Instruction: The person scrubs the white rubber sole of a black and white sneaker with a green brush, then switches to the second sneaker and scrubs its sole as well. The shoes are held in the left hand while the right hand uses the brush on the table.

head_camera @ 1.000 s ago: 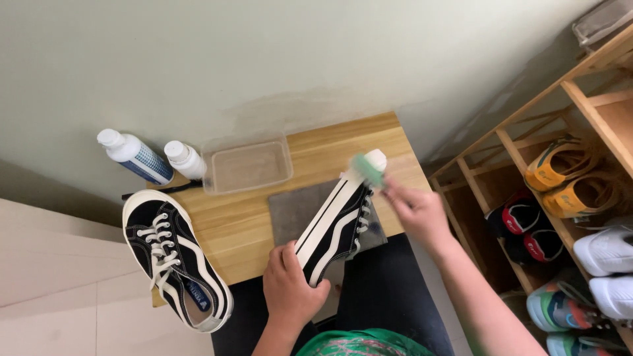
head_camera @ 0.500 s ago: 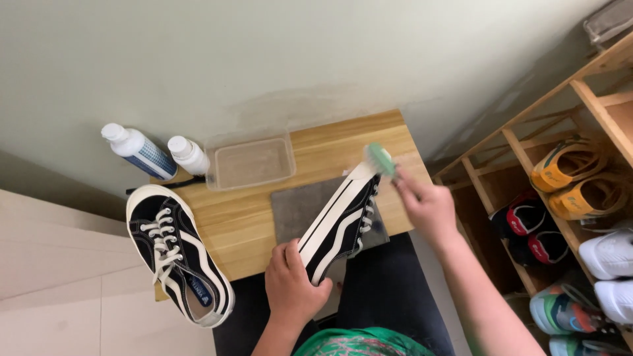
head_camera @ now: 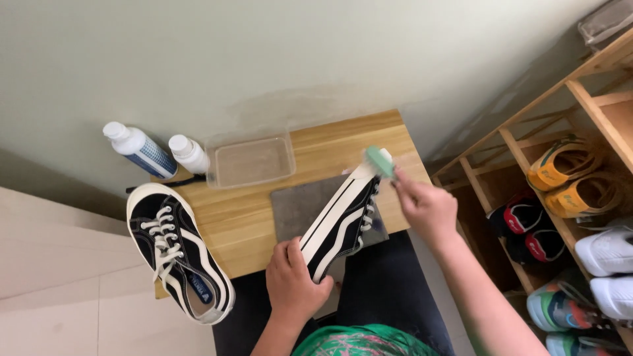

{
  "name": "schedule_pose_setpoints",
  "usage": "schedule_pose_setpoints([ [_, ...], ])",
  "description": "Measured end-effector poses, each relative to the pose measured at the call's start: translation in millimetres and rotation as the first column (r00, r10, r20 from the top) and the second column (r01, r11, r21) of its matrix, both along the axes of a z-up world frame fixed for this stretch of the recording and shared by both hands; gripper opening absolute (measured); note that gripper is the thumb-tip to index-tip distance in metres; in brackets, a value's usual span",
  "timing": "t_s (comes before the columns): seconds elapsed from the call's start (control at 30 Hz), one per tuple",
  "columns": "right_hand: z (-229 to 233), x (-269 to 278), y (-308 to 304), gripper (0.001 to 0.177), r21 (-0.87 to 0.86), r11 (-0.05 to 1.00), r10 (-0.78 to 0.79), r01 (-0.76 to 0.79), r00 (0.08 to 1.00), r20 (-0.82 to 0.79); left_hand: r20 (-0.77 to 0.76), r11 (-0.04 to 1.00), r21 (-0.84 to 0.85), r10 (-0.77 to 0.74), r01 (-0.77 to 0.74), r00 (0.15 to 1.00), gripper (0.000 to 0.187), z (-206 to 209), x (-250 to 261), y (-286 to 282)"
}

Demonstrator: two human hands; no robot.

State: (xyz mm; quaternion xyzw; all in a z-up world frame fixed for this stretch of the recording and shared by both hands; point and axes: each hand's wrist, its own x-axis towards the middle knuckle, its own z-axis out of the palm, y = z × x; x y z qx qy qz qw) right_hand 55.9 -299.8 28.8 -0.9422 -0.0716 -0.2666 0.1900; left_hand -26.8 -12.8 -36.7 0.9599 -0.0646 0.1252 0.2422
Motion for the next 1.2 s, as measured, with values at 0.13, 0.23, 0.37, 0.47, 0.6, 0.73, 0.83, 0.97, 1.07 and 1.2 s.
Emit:
schedule_pose_setpoints([
  [0.13, -19, -6, 9, 0.042, -0.170, 0.985, -0.002, 0.027, 0.989, 0.147, -0.070, 1.000, -0.012, 0.006, -0.007, 0.998, 0.097, -3, 2, 1],
  [0.23, -19, -10, 13, 0.042, -0.202, 0.966, 0.178, -0.164, 0.983, 0.054, -0.076, 1.000, -0.016, 0.013, -0.015, 0.997, 0.097, -3, 1, 2],
  [0.37, -5, -4, 11, 0.024, -0.014, 0.999, -0.040, 0.041, 0.999, 0.025, -0.049, 1.000, -0.018, 0.003, -0.004, 0.999, 0.097, -4, -3, 2],
  [0.47, -10, -9, 18, 0.034, -0.020, 0.997, 0.079, -0.079, 0.997, 0.002, -0.080, 1.000, -0.028, 0.008, -0.010, 0.997, 0.098, -3, 2, 3],
  [0.6, 2, -1, 0, 0.030, 0.055, 0.980, -0.173, 0.191, 0.956, -0.237, -0.122, 1.000, -0.007, -0.004, 0.003, 0.993, 0.098, -3, -1, 4],
  [0.73, -10, -7, 4, 0.039, 0.074, 0.990, -0.109, 0.121, 0.983, -0.147, -0.086, 1.000, -0.021, 0.010, -0.011, 0.996, 0.097, -3, 1, 3],
  [0.83, -1, -15, 7, 0.033, 0.058, 0.994, 0.103, -0.098, 0.989, -0.102, -0.130, 1.000, -0.020, 0.006, -0.009, 0.992, 0.096, -3, -1, 4],
  [0.97, -6, -16, -3, 0.037, 0.155, 0.965, -0.156, 0.211, 0.938, -0.309, -0.066, 1.000, -0.005, 0.013, -0.013, 0.998, 0.096, -6, -4, 3],
  [1.07, -5, -24, 8, 0.038, 0.201, 0.979, 0.021, 0.029, 0.970, -0.243, -0.111, 1.000, -0.006, 0.010, -0.011, 0.994, 0.095, -1, 2, 3],
  [1.2, 9, -19, 3, 0.036, 0.289, 0.910, -0.169, 0.298, 0.902, -0.396, -0.105, 1.000, -0.009, 0.014, -0.015, 0.994, 0.097, -6, 1, 2],
])
